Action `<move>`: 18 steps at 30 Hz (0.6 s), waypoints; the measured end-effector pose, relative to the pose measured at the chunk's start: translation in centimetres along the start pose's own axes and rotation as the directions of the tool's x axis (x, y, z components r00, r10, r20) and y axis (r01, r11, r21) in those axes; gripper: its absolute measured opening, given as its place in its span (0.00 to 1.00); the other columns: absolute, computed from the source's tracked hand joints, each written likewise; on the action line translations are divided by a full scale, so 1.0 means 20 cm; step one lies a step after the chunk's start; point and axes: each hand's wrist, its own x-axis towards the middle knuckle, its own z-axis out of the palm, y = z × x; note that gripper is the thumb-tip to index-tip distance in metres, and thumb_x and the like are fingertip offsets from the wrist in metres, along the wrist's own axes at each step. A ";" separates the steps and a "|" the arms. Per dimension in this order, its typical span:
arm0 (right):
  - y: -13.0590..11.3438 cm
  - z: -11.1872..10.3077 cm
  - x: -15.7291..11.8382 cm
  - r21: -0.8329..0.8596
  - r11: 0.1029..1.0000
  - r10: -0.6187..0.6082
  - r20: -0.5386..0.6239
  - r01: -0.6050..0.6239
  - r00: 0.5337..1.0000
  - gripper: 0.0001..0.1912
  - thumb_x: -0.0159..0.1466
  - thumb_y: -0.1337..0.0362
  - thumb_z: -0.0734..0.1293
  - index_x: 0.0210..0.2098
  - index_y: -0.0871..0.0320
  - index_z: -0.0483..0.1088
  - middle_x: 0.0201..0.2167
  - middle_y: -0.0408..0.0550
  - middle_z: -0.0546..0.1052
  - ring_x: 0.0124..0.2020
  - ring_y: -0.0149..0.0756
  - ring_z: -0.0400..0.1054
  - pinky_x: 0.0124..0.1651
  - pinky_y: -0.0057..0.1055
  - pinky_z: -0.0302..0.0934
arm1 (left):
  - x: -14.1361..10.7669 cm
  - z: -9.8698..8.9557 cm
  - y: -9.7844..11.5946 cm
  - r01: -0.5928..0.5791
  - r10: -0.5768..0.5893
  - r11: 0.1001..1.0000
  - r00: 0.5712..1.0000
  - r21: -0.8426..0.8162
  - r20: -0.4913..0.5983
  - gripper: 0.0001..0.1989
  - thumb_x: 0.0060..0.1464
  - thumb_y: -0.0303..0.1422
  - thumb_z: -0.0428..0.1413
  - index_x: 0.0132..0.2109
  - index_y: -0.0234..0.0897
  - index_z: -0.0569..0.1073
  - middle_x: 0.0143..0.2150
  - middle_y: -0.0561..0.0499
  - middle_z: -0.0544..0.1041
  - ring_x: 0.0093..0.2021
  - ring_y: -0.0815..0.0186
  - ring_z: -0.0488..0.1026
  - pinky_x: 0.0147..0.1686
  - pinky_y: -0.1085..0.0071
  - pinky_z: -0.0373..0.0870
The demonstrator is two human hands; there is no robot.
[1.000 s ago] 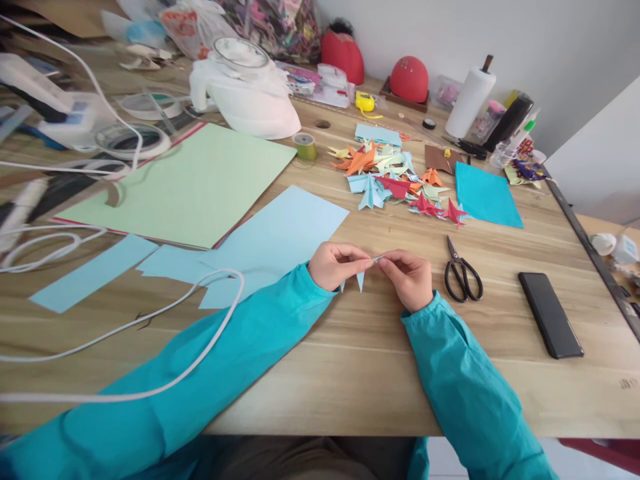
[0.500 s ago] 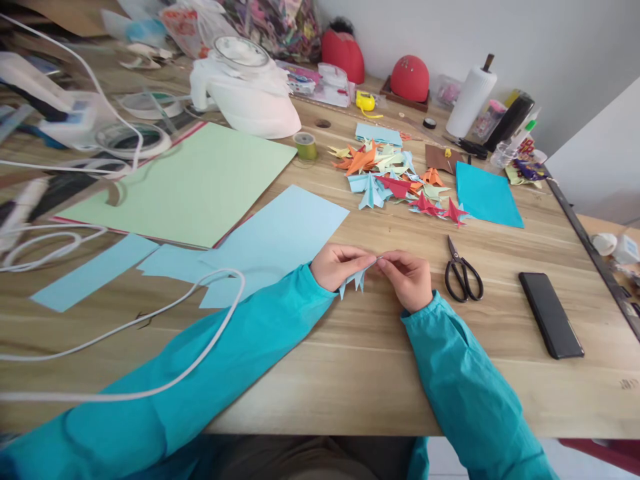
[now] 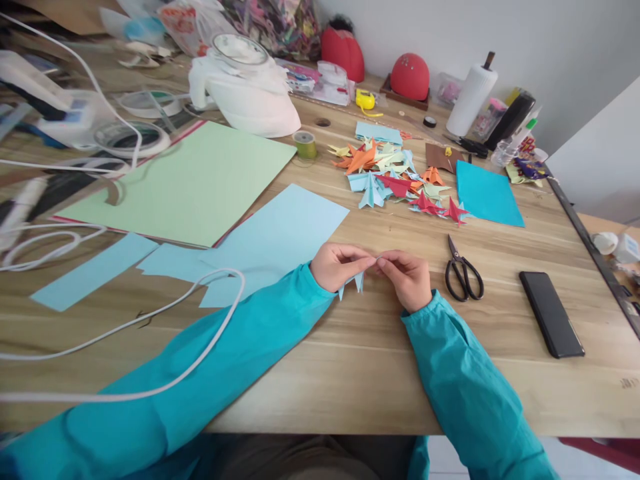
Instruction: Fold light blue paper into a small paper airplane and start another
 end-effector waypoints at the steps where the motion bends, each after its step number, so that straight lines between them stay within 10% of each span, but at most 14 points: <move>1: 0.00 0.00 0.00 0.002 1.000 -0.002 0.003 0.002 1.000 0.09 0.53 0.57 0.70 0.27 0.56 0.75 0.22 0.43 0.76 0.25 0.32 0.69 0.31 0.31 0.67 | 0.00 0.00 0.00 0.000 0.000 1.000 1.000 0.006 -0.001 0.10 0.44 0.36 0.60 0.28 0.32 0.78 0.26 0.46 0.79 0.26 0.67 0.73 0.26 0.73 0.68; 18: 0.00 -0.01 0.01 -0.074 0.997 -0.002 0.001 0.002 1.000 0.13 0.56 0.53 0.68 0.25 0.58 0.72 0.20 0.44 0.75 0.23 0.30 0.67 0.29 0.29 0.64 | -0.02 0.01 -0.01 -0.047 0.050 0.994 0.999 0.096 -0.022 0.10 0.45 0.36 0.58 0.27 0.33 0.78 0.21 0.50 0.75 0.21 0.71 0.67 0.20 0.75 0.62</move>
